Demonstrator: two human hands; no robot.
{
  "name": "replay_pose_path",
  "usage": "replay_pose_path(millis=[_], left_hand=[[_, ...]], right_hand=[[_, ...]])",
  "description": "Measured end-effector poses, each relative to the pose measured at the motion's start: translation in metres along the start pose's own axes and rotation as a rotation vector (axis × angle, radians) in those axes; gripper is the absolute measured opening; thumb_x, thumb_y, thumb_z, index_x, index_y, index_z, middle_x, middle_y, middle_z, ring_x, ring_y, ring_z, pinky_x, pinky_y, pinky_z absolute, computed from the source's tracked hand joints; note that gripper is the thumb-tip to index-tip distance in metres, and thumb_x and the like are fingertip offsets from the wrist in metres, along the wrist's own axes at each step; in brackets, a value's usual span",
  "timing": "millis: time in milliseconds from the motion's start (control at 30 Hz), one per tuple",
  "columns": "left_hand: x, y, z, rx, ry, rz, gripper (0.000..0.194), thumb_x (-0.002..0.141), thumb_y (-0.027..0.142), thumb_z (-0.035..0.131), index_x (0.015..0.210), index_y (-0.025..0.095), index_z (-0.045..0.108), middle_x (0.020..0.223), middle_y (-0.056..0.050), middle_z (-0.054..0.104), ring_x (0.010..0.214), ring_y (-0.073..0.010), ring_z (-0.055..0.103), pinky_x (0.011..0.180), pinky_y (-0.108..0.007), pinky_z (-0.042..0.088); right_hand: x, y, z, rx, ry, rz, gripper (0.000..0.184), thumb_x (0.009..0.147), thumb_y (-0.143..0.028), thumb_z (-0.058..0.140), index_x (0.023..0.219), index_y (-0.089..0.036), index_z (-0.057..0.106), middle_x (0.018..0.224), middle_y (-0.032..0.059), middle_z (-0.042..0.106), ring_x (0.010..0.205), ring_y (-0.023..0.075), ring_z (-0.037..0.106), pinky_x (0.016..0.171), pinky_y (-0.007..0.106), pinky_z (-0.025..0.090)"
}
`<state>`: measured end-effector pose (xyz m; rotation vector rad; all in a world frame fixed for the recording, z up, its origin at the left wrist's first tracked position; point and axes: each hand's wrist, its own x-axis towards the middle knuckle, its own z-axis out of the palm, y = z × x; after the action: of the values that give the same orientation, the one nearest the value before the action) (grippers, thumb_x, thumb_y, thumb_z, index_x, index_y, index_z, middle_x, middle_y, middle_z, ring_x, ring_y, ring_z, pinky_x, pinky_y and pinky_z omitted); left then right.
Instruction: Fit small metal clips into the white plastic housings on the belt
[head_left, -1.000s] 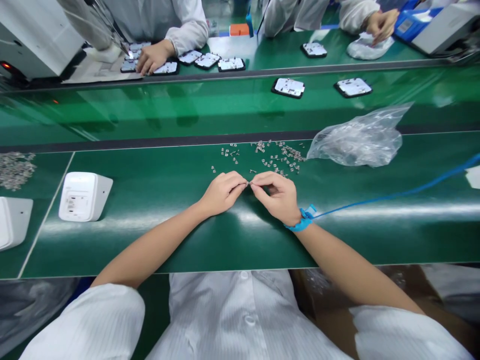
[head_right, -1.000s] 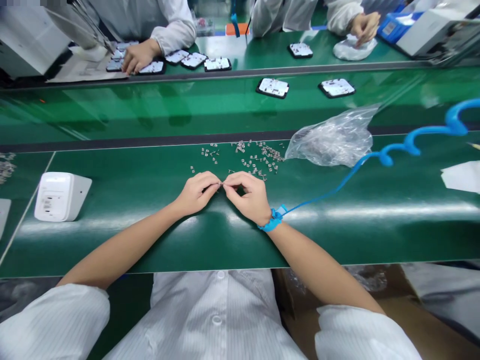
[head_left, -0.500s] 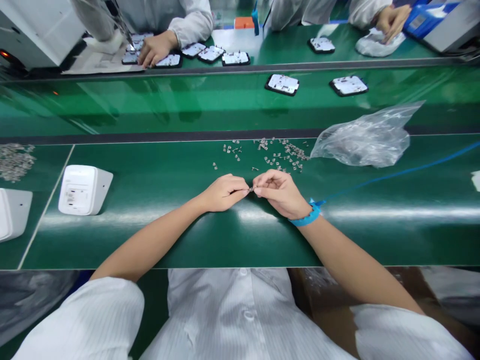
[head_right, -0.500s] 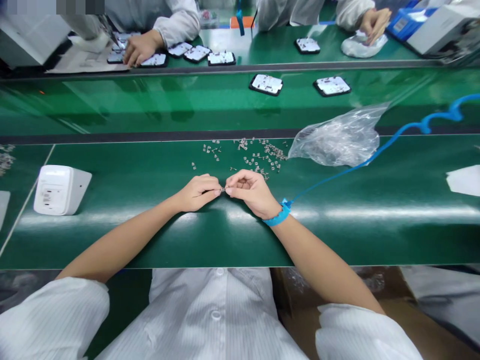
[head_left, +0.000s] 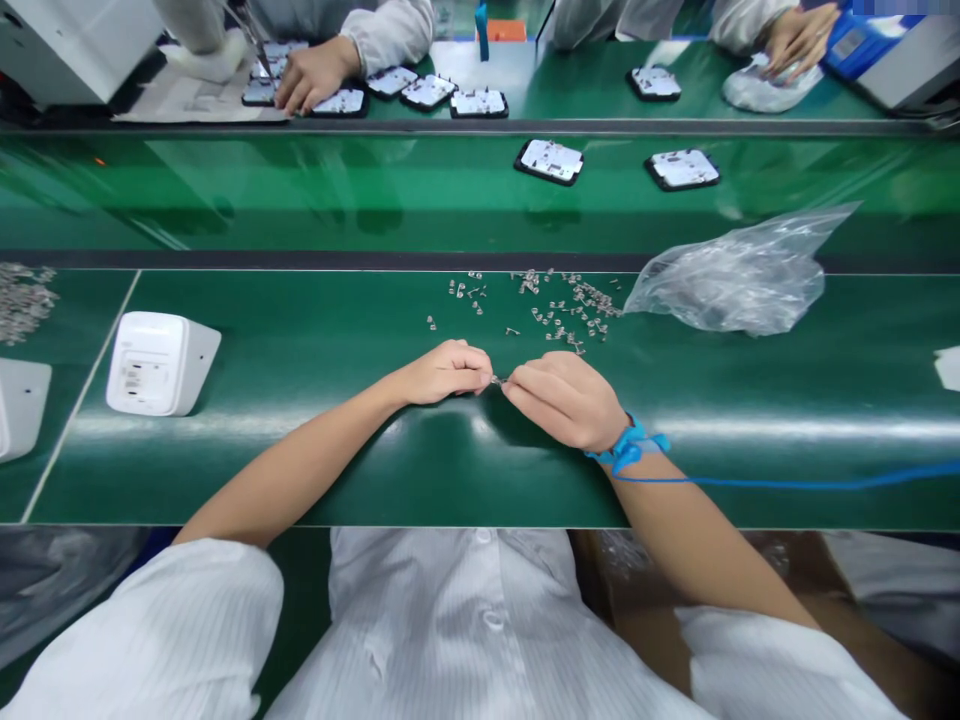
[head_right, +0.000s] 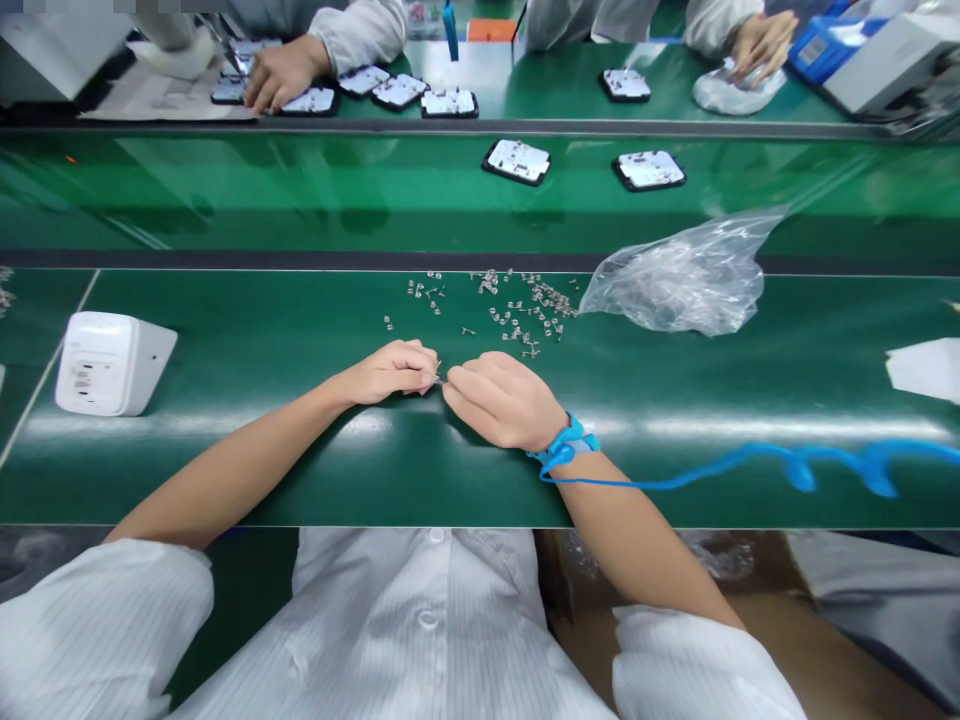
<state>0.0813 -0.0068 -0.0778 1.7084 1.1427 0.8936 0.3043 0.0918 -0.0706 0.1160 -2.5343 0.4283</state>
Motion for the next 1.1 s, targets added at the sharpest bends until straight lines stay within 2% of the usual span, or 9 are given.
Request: replay_pose_path(millis=[100,267,400,467,633,767,833,967,1100], left_hand=[[0.0,-0.002,-0.001,-0.056,0.012,-0.02,0.049,0.096,0.057,0.05,0.065,0.02,0.059,0.055,0.0,0.051,0.057,-0.0137,0.047,0.067,-0.031,0.043],[0.0,-0.002,0.007,0.157,0.137,0.068,0.051,0.1,0.057,0.041,0.075,0.019,0.064,0.071,-0.003,0.064,0.069,-0.0142,0.057,0.074,-0.03,0.046],[0.0,0.0,0.013,0.342,0.188,0.142,0.043,0.103,0.043,0.039,0.082,0.02,0.068,0.077,-0.003,0.067,0.075,-0.0139,0.061,0.076,-0.029,0.046],[0.0,0.0,0.014,0.364,0.224,0.14,0.04,0.103,0.038,0.04,0.084,0.019,0.069,0.079,-0.003,0.068,0.075,-0.0135,0.062,0.075,-0.028,0.047],[-0.001,-0.003,0.018,0.39,0.485,0.115,0.03,0.099,0.032,0.048,0.078,0.018,0.064,0.072,-0.002,0.065,0.066,-0.0121,0.058,0.067,-0.027,0.045],[0.0,-0.008,0.02,0.452,0.71,0.067,0.03,0.096,0.027,0.05,0.068,0.018,0.059,0.061,0.002,0.057,0.057,-0.0103,0.048,0.061,-0.027,0.04],[0.001,-0.013,0.02,0.514,0.767,0.019,0.028,0.096,0.025,0.049,0.073,0.018,0.063,0.066,0.001,0.061,0.061,-0.0113,0.051,0.064,-0.027,0.042],[0.002,-0.021,0.022,0.683,0.63,-0.058,0.026,0.096,0.021,0.049,0.102,0.018,0.074,0.088,-0.005,0.073,0.08,-0.0166,0.064,0.075,-0.031,0.046],[0.001,-0.024,0.024,0.835,0.531,-0.116,0.029,0.098,0.022,0.048,0.108,0.017,0.075,0.091,-0.008,0.073,0.084,-0.0204,0.064,0.076,-0.034,0.045]], right_hand=[[0.004,-0.003,0.0,0.016,-0.042,0.03,0.023,0.102,-0.022,0.051,0.099,-0.03,0.072,0.098,0.0047,0.071,0.085,0.0212,0.065,0.076,0.042,0.055],[0.006,-0.002,0.014,0.302,0.181,0.314,0.015,0.099,-0.033,0.062,0.112,-0.027,0.064,0.107,0.0081,0.069,0.092,0.0217,0.067,0.081,0.041,0.059],[0.006,0.002,0.025,0.759,0.091,0.593,0.029,0.098,-0.044,0.064,0.116,-0.022,0.058,0.09,0.0043,0.069,0.07,0.0161,0.068,0.064,0.031,0.059],[0.007,0.002,0.027,0.756,0.097,0.644,0.027,0.1,-0.047,0.061,0.108,-0.021,0.061,0.084,0.0031,0.068,0.07,0.016,0.067,0.064,0.03,0.058],[0.008,-0.002,0.017,0.262,0.157,0.456,0.018,0.101,-0.037,0.057,0.1,-0.022,0.066,0.091,0.0057,0.066,0.077,0.0183,0.062,0.071,0.034,0.054],[0.005,0.001,0.015,0.142,-0.112,0.256,0.021,0.1,-0.036,0.061,0.114,-0.022,0.065,0.111,0.0108,0.065,0.097,0.0247,0.063,0.084,0.04,0.056],[0.004,0.004,0.018,0.085,-0.217,0.186,0.016,0.102,-0.033,0.058,0.109,-0.021,0.067,0.109,0.0108,0.065,0.098,0.0248,0.062,0.084,0.039,0.055],[0.002,0.006,0.025,-0.029,-0.276,0.108,0.02,0.104,-0.021,0.05,0.093,-0.019,0.066,0.094,0.0085,0.065,0.087,0.0225,0.059,0.078,0.037,0.052],[0.001,0.004,0.023,-0.054,-0.234,0.112,0.022,0.104,-0.018,0.046,0.092,-0.019,0.064,0.089,0.0073,0.066,0.081,0.0217,0.059,0.074,0.035,0.05]])
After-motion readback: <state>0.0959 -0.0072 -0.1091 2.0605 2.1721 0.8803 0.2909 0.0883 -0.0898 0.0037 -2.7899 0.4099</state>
